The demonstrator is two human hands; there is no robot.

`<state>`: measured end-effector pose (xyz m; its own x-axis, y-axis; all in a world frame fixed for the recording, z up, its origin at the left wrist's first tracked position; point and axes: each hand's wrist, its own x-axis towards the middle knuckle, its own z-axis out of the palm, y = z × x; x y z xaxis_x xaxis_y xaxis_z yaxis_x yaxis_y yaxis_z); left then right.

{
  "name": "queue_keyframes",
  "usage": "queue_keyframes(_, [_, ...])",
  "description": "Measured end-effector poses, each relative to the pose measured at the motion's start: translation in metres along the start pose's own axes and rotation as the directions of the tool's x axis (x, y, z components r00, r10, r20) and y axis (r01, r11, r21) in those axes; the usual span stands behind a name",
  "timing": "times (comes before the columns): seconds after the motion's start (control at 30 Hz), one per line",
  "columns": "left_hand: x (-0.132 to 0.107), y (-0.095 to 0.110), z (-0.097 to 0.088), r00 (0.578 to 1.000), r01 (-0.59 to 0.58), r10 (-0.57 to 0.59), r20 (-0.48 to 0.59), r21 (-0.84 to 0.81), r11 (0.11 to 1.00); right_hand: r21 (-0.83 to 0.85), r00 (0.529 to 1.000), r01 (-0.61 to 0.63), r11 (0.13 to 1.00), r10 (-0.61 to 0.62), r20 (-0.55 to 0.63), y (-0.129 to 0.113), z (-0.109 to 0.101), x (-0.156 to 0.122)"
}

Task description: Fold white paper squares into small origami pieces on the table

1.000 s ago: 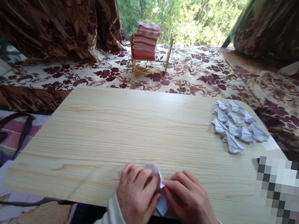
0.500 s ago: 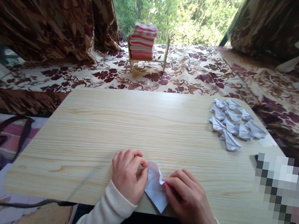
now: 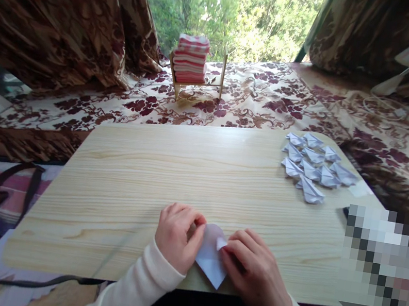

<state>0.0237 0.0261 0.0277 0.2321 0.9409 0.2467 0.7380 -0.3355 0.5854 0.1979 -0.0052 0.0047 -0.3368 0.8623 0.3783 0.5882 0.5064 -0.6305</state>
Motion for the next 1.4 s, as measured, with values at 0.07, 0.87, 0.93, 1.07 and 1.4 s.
queue_keyframes(0.07, [-0.009,-0.001,-0.001,1.000,0.022,-0.022,-0.007,-0.010,1.000,-0.007,1.000,0.001,1.000,-0.001,-0.003,0.000,0.000,0.000])
queue_keyframes(0.87, [-0.005,-0.008,0.000,0.999,-0.043,0.043,-0.006,0.013,0.999,-0.010,1.000,-0.016,1.000,0.016,-0.006,0.000,-0.001,0.000])
queue_keyframes(0.93, [-0.012,-0.007,-0.001,0.999,-0.051,0.050,0.015,0.023,0.998,0.000,1.000,-0.015,1.000,0.015,-0.006,0.001,-0.001,0.000])
queue_keyframes(1.07, [-0.028,-0.004,0.001,0.999,-0.028,0.030,-0.015,0.085,0.996,-0.001,1.000,-0.013,1.000,0.013,-0.011,0.001,-0.001,-0.001])
queue_keyframes(1.4, [-0.037,0.000,0.010,0.985,-0.121,0.135,-0.106,0.130,0.984,-0.026,1.000,-0.015,1.000,0.015,0.003,0.001,-0.001,-0.001])
